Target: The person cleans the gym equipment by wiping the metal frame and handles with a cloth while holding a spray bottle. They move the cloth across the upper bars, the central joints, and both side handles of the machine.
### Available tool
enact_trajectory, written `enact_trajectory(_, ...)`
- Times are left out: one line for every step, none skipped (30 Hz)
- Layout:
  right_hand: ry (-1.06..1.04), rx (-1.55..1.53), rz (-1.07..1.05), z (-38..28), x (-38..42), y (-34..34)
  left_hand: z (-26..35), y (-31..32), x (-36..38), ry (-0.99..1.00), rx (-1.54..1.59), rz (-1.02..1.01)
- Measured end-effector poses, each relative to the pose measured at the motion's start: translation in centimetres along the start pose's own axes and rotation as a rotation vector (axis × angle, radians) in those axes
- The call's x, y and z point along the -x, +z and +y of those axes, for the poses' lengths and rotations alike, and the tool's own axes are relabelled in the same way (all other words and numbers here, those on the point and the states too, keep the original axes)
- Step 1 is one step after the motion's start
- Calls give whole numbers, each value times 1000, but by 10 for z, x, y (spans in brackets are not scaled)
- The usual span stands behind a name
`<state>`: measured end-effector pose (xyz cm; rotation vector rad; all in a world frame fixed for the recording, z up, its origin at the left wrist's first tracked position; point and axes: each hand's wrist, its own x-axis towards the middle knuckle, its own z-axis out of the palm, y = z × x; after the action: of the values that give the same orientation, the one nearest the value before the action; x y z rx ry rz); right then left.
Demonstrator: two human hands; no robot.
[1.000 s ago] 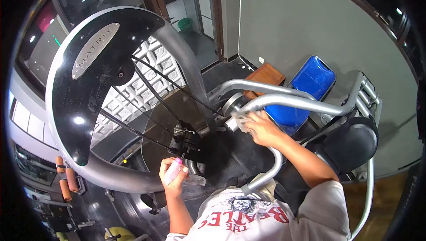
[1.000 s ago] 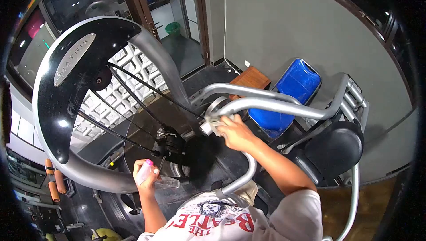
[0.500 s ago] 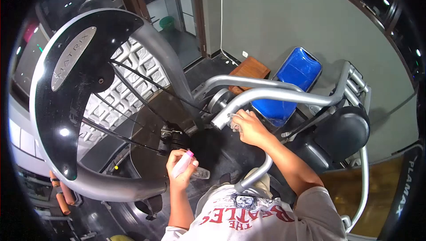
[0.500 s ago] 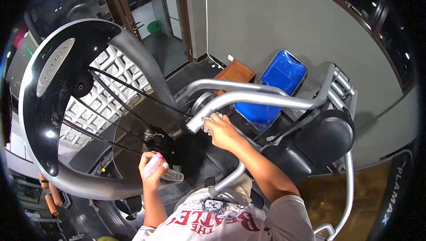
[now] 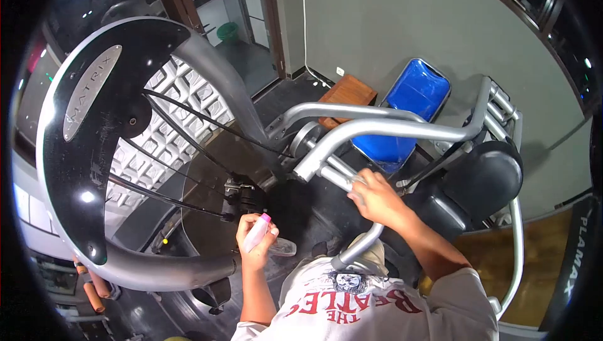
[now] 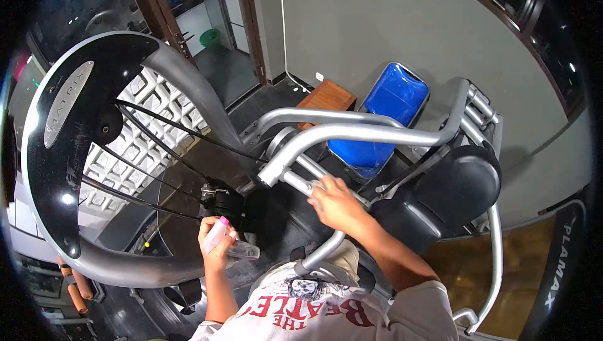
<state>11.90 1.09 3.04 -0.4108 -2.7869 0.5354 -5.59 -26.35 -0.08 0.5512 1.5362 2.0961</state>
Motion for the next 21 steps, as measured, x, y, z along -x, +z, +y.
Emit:
enact_trajectory(-7,26,17,-2,-13,11,-1,6,-2,2,11,-24)
enact_trajectory(-13,52,35,-4,-25,21,-1,12,-4,5,20,-49)
enact_trajectory(-9,14,82,-8,-40,29,-5,18,-6,34,13,-96)
enact_trajectory(-2,-24,128,-12,-55,36,-5,26,-7,20,27,-113)
enact_trajectory(5,-62,173,-13,-57,39,-5,35,-9,51,24,-145)
enact_trajectory(21,-66,146,-11,-52,39,-5,42,-10,85,24,-175)
enact_trajectory(34,-71,118,-8,-47,38,-3,46,-9,72,45,-197)
enact_trajectory(47,-80,89,-7,-42,37,0,48,-6,58,62,-216)
enact_trajectory(54,-53,28,-7,-29,28,2,48,-6,46,80,-234)
enact_trajectory(31,9,42,-9,-11,20,2,45,-6,45,86,-228)
enact_trajectory(5,71,53,-12,9,13,2,40,-3,45,92,-217)
enact_trajectory(-23,132,63,-15,25,6,1,33,-1,45,98,-205)
enact_trajectory(-30,134,32,-17,38,-1,-1,23,1,56,73,-175)
enact_trajectory(-39,136,-1,-19,49,-7,-1,15,3,68,54,-144)
enact_trajectory(-50,139,-33,-20,50,-10,2,7,5,58,25,-103)
enact_trajectory(-72,141,-22,-21,43,-8,6,0,8,48,-4,-62)
enact_trajectory(-92,143,-10,-20,33,-4,3,-9,10,52,-3,-39)
enact_trajectory(-109,142,4,-20,23,2,4,-13,12,59,-2,-24)
enact_trajectory(-129,106,9,-15,7,12,6,-17,13,63,-3,-12)
enact_trajectory(-125,78,41,-13,-11,23,8,-19,13,68,-3,-2)
enact_trajectory(-118,51,71,-12,-28,35,9,-20,12,64,-5,-4)
